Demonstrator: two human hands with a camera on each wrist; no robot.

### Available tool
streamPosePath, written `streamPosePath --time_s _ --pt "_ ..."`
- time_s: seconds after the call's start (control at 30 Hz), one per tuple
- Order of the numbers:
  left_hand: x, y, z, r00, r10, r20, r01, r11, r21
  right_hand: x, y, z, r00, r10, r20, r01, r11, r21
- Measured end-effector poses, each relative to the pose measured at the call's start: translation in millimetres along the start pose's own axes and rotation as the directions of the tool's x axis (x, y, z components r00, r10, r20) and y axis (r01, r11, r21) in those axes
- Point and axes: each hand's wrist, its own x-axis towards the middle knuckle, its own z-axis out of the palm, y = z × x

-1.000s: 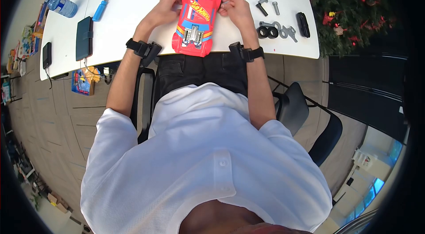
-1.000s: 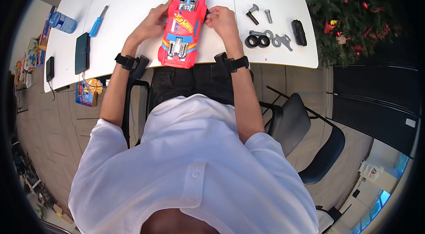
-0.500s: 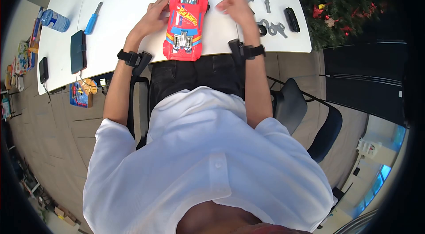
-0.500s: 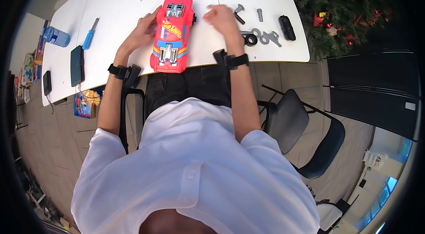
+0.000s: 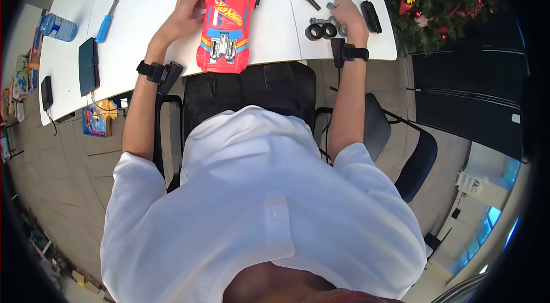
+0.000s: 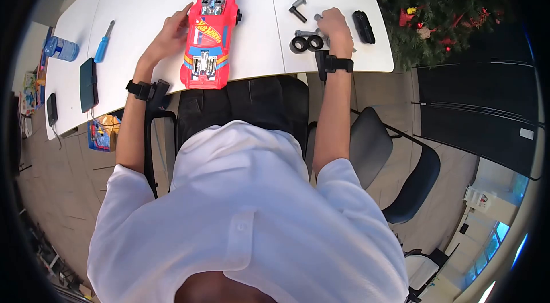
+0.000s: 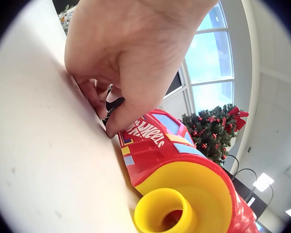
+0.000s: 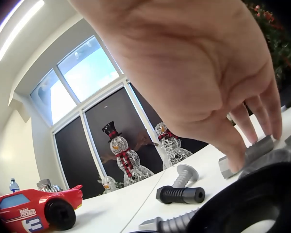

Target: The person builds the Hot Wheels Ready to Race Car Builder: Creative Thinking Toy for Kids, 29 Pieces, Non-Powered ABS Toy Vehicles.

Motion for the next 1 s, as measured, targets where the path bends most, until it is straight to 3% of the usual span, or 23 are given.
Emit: streamPosePath --time_s 0.1,0.17,0.27,0.3,0.37,0.47,0.57,0.63,0.7,0.73,0.8,0.83,0.93,0.97,1.0 --pt "-1 4 -1 1.0 -0.007 0.004 0.007 1.0 -0.014 -4 1 3 1.0 -0.021 0.016 0.022 0.997 -0.068" --pt "-1 6 -2 1.0 -0.025 0.0 0.025 0.999 -0.036 -7 4 8 0.978 -0.011 -0.21 0.041 0.989 0.139" --pt "-2 7 -2 0.999 -0.031 -0.008 0.03 0.998 -0.059 -13 -11 -9 0.987 0.053 -0.155 -0.014 0.971 0.239" --pt "-2 7 -2 1.0 -0.015 -0.011 0.014 0.998 -0.056 -13 -17 -7 0.987 0.051 -0.154 -0.013 0.971 0.238" --pt "-2 3 -1 1.0 -0.003 -0.01 0.003 1.0 -0.031 -9 -28 -3 0.972 -0.115 -0.204 0.159 0.964 0.215" --pt "-2 10 -4 1.0 -0.013 -0.006 0.013 1.0 -0.019 -9 -49 1 0.991 -0.081 -0.108 0.09 0.992 0.085" --pt "-2 12 -6 0.999 -0.042 0.007 0.042 0.998 -0.055 -13 -60 1 0.99 -0.06 -0.125 0.06 0.998 -0.008" --pt "-2 6 -6 0.999 -0.049 0.014 0.05 0.996 -0.076 -17 -63 0 0.975 -0.116 -0.19 0.115 0.993 -0.015" --pt "0 -4 -4 0.999 -0.029 0.036 0.033 0.994 -0.107 -22 -66 -3 0.948 -0.166 -0.271 0.244 0.927 0.284" --pt "0 -5 -6 0.999 -0.034 0.038 0.037 0.994 -0.103 -27 -78 -11 0.94 -0.192 -0.281 0.286 0.893 0.347" --pt "0 -5 -12 0.997 -0.068 -0.046 0.053 0.962 -0.267 -43 -105 -23 0.916 -0.23 -0.327 0.358 0.836 0.415" --pt "1 0 -19 0.997 -0.07 -0.043 0.057 0.964 -0.259 -49 -119 -25 0.887 -0.264 -0.379 0.43 0.771 0.47" --pt "6 43 -41 0.963 -0.152 -0.224 0.088 0.958 -0.272 -62 -163 -19 0.839 -0.345 -0.421 0.537 0.649 0.538" --pt "7 54 -45 0.963 -0.154 -0.222 0.094 0.961 -0.26 -67 -178 -16 0.801 -0.406 -0.44 0.599 0.569 0.564" --pt "6 63 -49 0.984 -0.137 -0.112 0.079 0.907 -0.414 -71 -190 -12 0.8 -0.406 -0.443 0.6 0.559 0.572"
